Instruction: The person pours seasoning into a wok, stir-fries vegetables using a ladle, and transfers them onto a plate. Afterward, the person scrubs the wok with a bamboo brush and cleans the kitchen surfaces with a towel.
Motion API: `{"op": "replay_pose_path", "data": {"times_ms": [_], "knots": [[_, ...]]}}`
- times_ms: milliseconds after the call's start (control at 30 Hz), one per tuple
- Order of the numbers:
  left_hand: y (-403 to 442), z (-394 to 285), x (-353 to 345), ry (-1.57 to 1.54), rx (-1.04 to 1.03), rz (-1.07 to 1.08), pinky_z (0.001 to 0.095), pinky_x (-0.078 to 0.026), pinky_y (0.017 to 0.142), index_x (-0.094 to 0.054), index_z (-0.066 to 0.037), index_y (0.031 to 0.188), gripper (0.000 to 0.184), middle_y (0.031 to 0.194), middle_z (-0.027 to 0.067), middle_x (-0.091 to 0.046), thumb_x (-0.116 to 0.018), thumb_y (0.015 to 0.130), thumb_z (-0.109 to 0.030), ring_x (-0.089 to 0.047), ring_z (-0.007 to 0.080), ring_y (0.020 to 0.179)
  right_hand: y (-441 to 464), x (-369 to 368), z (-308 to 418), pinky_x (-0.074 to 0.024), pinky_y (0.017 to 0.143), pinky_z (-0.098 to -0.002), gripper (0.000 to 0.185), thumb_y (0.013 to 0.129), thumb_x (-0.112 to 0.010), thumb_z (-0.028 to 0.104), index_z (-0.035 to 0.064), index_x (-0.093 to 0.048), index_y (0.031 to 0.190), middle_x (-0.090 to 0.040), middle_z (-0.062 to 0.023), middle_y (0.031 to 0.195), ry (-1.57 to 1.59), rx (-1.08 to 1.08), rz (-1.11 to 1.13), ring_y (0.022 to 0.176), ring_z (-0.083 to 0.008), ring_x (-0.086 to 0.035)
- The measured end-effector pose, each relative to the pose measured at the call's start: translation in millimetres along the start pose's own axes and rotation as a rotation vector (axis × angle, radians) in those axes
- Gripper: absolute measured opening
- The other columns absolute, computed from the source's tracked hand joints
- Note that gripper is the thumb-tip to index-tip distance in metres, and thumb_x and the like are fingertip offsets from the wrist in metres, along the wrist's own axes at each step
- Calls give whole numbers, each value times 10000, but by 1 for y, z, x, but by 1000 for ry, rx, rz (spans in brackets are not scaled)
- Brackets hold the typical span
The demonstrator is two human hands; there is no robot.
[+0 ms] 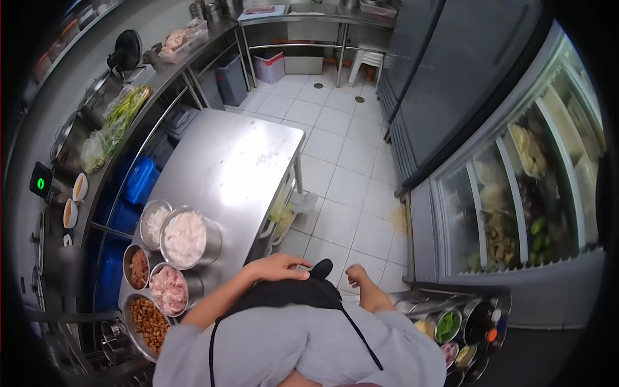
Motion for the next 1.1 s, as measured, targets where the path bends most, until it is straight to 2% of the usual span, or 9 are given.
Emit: {"op": "replay_pose_path", "data": {"times_ms": [67,133,200,333,467,633,833,933,1100], "knots": [[79,42,-1,89,-106,25,388,-482,861,-586,-62,1276,639,1062,191,-673,-574,869,-554,-640,307,982,8,25,5,-549,556,-460,238,866,-570,187,84,-626,1073,-611,-94,742,-42,14,-65,613,-223,-623],[147,105,-15,266,-29,118,424,-479,900,-598,-57,1255,642,1061,203,-677,-551,865,-564,-635,344,1017,8,42,10,-534,518,-430,232,865,-573,186,94,-619,1073,-602,-71,719,153,53,-112,591,-211,-608],[196,147,-30,599,133,362,409,-456,939,-609,-70,1233,558,1124,204,-656,-555,884,-503,-603,346,1097,6,61,23,-533,490,-399,232,853,-588,196,85,-627,1054,-610,-71,703,307,103,-167,580,-203,-612],[253,122,-8,736,176,493,431,-483,905,-645,-70,1173,512,1117,198,-658,-591,851,-464,-618,354,1064,0,72,20,-538,454,-370,211,833,-611,203,67,-650,988,-623,-88,686,463,114,-208,555,-204,-619],[349,93,34,834,54,472,443,-503,885,-658,-58,1130,438,1107,196,-663,-596,824,-365,-632,350,1044,-29,91,2,-516,462,-416,201,866,-554,244,70,-654,854,-628,-109,704,236,254,-229,563,-246,-616],[470,70,130,867,-30,315,448,-525,835,-699,-46,1017,317,1051,203,-678,-596,772,-218,-653,352,995,-3,185,-12,-509,454,-406,208,877,-539,246,67,-644,865,-621,-109,697,101,92,-259,552,-239,-610],[563,29,292,594,-143,-3,440,-509,872,-658,15,1014,264,1063,227,-659,-559,787,-74,-625,361,1038,27,345,88,-501,443,-393,216,890,-520,249,64,-632,877,-613,-108,689,119,69,-327,539,-231,-602],[577,42,380,695,-59,-156,443,-511,874,-662,-2,996,246,1057,228,-658,-558,782,-63,-626,365,1032,51,418,151,-497,438,-387,220,897,-511,250,63,-625,883,-608,-108,685,268,73,-354,533,-227,-598],[576,149,475,459,291,-293,446,-512,882,-638,-29,1072,294,1121,223,-640,-549,798,-86,-618,364,1060,103,525,279,-489,429,-378,167,880,-524,201,63,-617,895,-597,-110,671,371,100,-435,529,-212,-593]]}}
Point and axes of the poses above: each hand's wrist, its own y-axis towards the middle knuckle, its own x-axis out of the back of the hand, z = x × y, the point moved 9 cm from there along y, towards the middle knuckle
